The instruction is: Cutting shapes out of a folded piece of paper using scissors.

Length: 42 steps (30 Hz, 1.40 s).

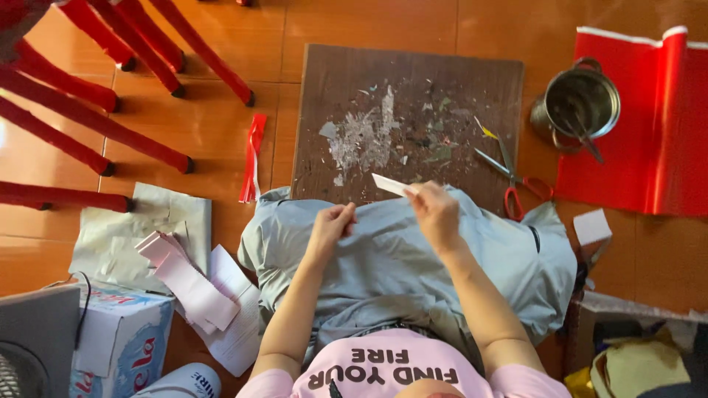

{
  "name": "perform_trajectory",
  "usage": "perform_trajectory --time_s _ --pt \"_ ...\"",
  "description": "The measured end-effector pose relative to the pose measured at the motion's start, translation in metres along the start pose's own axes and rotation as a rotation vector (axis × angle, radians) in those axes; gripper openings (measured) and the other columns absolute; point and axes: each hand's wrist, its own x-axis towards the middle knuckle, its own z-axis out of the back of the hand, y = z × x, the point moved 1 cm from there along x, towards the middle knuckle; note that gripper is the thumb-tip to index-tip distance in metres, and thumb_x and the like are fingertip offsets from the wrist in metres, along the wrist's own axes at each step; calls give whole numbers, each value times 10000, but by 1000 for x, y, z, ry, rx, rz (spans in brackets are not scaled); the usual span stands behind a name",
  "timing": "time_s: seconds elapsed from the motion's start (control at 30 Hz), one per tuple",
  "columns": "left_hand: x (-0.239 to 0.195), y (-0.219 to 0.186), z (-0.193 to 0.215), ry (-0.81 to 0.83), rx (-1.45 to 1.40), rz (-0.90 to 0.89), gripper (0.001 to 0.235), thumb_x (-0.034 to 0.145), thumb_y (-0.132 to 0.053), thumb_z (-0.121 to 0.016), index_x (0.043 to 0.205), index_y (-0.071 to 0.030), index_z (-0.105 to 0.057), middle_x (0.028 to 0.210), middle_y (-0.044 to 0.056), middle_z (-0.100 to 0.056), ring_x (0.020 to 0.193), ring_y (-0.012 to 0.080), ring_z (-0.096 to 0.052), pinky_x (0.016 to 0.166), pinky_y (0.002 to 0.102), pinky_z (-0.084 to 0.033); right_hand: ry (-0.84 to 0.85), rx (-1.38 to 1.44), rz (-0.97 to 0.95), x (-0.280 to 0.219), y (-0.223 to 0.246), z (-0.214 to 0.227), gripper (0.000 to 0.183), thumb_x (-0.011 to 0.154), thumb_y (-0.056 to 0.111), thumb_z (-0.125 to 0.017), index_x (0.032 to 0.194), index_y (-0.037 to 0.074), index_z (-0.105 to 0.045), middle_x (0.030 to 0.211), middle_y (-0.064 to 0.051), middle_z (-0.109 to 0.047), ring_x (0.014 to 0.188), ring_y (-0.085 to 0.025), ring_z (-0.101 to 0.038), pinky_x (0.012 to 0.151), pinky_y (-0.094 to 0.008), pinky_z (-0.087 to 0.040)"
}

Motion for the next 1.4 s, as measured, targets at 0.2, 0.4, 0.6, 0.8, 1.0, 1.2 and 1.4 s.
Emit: perform_trajectory --time_s 0.2,0.4,0.6,0.8,1.0,1.2,1.4 --pt "47 28 -19 247 -417 65 296 1038 -346 -630 1036 -58 -699 863 41 -712 697 125 -664 611 258 -538 326 -165 355 -5 22 -37 343 904 175 -711 1235 88 -694 1162 -130 -674 1006 -301 -680 796 -410 -571" --pt "43 23 -13 225 -455 89 338 1019 -346 -607 1062 -20 -683 934 109 -757 794 196 -742 678 316 -609 686 -172 -174 18 -63 -13 476 939 316 -665 1379 147 -592 1342 -103 -632 1155 -279 -664 945 -387 -562" --pt "43 13 -19 165 -510 28 321 1003 -258 -642 1155 23 -669 1045 130 -746 901 234 -755 752 330 -631 557 -879 -551 8 -259 71 549 970 314 -644 1491 187 -529 1395 -183 -618 1296 -397 -581 1030 -544 -494" --pt "47 18 -21 148 -526 31 307 1015 -245 -640 1161 24 -654 1036 134 -740 892 241 -748 740 331 -628 535 -880 -742 -36 -354 69 792 921 197 -604 1627 242 -248 1435 -241 -518 1289 -450 -523 1025 -634 -411" --pt "48 23 -21 172 -563 8 276 1022 -242 -642 1137 9 -663 1020 120 -739 877 215 -738 748 325 -628 521 -986 -763 -13 -298 72 909 862 190 -743 1616 321 -253 1559 -213 -385 1404 -410 -415 1062 -592 -407" --pt "52 26 -23 172 -538 12 286 1017 -259 -647 1130 3 -671 1014 112 -742 875 201 -739 761 327 -630 522 -908 -864 -13 -312 69 952 880 184 -748 1653 352 -217 1542 -205 -418 1390 -410 -443 1083 -599 -399" --pt "52 27 -23 170 -532 13 288 1017 -260 -644 1130 3 -676 1024 109 -742 885 199 -739 784 336 -634 519 -857 -885 -17 -330 67 937 906 187 -702 1662 356 -175 1465 -237 -500 1330 -429 -525 1086 -586 -416"
